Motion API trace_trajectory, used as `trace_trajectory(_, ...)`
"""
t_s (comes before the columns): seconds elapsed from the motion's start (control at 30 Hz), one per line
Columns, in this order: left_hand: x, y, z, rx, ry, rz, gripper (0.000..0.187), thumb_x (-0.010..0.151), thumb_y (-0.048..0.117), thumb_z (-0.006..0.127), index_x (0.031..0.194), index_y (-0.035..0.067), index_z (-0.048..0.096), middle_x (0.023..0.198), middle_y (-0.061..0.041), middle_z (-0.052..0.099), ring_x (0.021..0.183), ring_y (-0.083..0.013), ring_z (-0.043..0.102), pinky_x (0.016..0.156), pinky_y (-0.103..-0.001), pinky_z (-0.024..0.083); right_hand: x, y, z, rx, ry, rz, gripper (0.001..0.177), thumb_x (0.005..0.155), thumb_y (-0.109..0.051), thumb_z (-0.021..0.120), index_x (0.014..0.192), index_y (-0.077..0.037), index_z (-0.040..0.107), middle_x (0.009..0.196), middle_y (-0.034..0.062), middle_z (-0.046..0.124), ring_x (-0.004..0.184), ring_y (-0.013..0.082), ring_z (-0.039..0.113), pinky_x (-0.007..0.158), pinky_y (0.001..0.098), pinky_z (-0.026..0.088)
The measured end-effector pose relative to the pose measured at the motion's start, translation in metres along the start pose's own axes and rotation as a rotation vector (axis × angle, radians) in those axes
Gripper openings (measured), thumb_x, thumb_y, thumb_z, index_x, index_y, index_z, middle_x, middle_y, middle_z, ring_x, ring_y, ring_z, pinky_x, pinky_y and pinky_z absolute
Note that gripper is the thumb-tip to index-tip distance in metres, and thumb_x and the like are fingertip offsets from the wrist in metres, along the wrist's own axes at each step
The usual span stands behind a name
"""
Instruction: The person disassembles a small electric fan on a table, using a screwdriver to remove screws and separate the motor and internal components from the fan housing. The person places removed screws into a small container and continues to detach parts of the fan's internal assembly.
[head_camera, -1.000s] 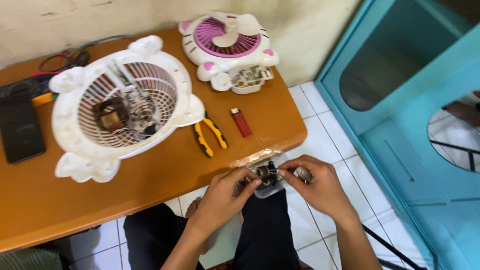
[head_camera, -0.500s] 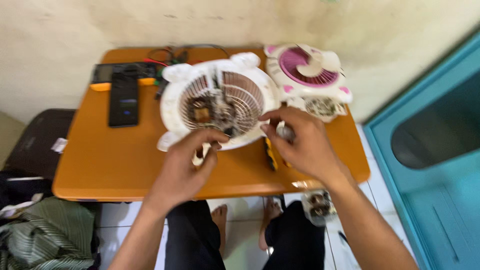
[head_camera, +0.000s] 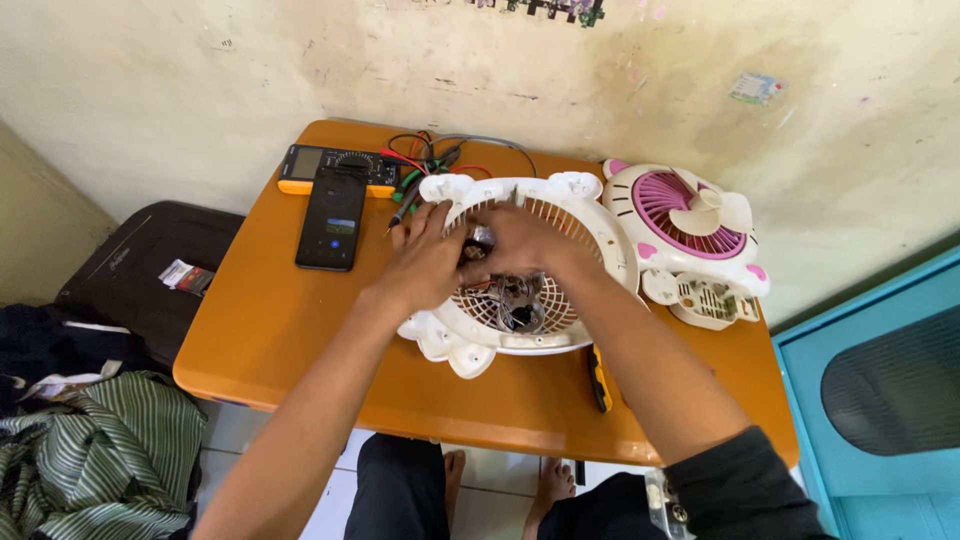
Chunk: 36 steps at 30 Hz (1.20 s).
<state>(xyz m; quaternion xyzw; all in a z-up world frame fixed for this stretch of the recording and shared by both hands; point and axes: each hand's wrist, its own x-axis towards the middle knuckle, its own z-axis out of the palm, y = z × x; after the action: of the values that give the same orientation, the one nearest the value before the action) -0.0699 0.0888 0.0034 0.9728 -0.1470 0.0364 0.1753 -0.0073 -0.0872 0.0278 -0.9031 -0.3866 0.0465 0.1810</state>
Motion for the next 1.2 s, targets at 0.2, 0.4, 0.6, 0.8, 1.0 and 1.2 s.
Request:
trace_trajectory(0.2, -0.013, -0.003, 0.012, -0.021, 0.067, 0.007, 0.089, 0.071, 0.010, 0.082, 0.150, 0.009, 0.042, 0.161, -0.017, 0.031, 0.154, -0.0357, 0.019, 0.115, -0.063, 0.025, -0.009, -0.015, 0.006, 0.047, -0.164, 0.236, 0.109, 0.046, -0.054, 0.096, 0.132, 0.000, 0.055, 0.128, 0.0205, 0.067, 0.117, 0.0344, 0.065, 0.102, 0.0401, 0.050)
trace_trajectory(0.4, -0.018, 0.007, 0.007, -0.045, 0.084, 0.024, 0.088, 0.069, 0.007, 0.083, 0.148, 0.007, 0.043, 0.162, -0.015, 0.029, 0.155, -0.0329, 0.015, 0.112, -0.065, 0.028, -0.018, -0.026, 0.009, -0.005, -0.061, 0.219, 0.098, 0.056, -0.051, 0.091, 0.133, 0.000, 0.056, 0.128, 0.0208, 0.067, 0.118, 0.0365, 0.064, 0.101, 0.0428, 0.050)
trace_trajectory(0.6, -0.023, 0.013, 0.001, 0.010, 0.069, 0.008, 0.086, 0.073, 0.000, 0.076, 0.150, 0.006, 0.038, 0.163, -0.015, 0.028, 0.155, -0.0313, 0.012, 0.112, -0.064, 0.028, -0.035, -0.014, -0.002, 0.183, -0.013, 0.006, 0.101, 0.056, -0.043, 0.095, 0.138, 0.001, 0.054, 0.129, 0.0228, 0.066, 0.118, 0.0336, 0.065, 0.105, 0.0387, 0.049)
trace_trajectory(0.8, -0.023, 0.010, 0.006, 0.085, 0.064, 0.035, 0.074, 0.080, -0.008, 0.058, 0.151, 0.004, 0.038, 0.163, -0.017, 0.029, 0.154, -0.0315, 0.016, 0.113, -0.063, 0.023, -0.055, -0.001, -0.020, 0.285, -0.013, 0.118, 0.099, 0.056, -0.043, 0.094, 0.138, -0.005, 0.054, 0.125, 0.0163, 0.070, 0.117, 0.0275, 0.067, 0.104, 0.0358, 0.050)
trace_trajectory(1.0, -0.027, 0.027, 0.000, 0.136, 0.033, 0.121, 0.063, 0.085, -0.006, 0.053, 0.147, 0.003, 0.044, 0.143, -0.021, 0.055, 0.133, -0.0315, 0.055, 0.120, -0.067, 0.017, -0.078, 0.024, -0.026, 0.719, 0.200, 0.004, 0.081, 0.068, -0.025, 0.094, 0.137, -0.003, 0.056, 0.131, 0.0083, 0.066, 0.124, 0.0208, 0.061, 0.106, 0.0344, 0.051)
trace_trajectory(1.2, -0.014, 0.040, -0.008, -0.370, -0.033, 0.053, 0.047, 0.098, 0.009, 0.053, 0.145, 0.006, 0.051, 0.121, -0.024, 0.070, 0.115, -0.0392, 0.067, 0.096, -0.048, 0.051, -0.082, 0.040, -0.011, 1.052, 0.334, 0.085, 0.068, 0.076, -0.016, 0.087, 0.134, -0.004, 0.054, 0.129, 0.0037, 0.067, 0.121, 0.0152, 0.062, 0.104, 0.0336, 0.054)
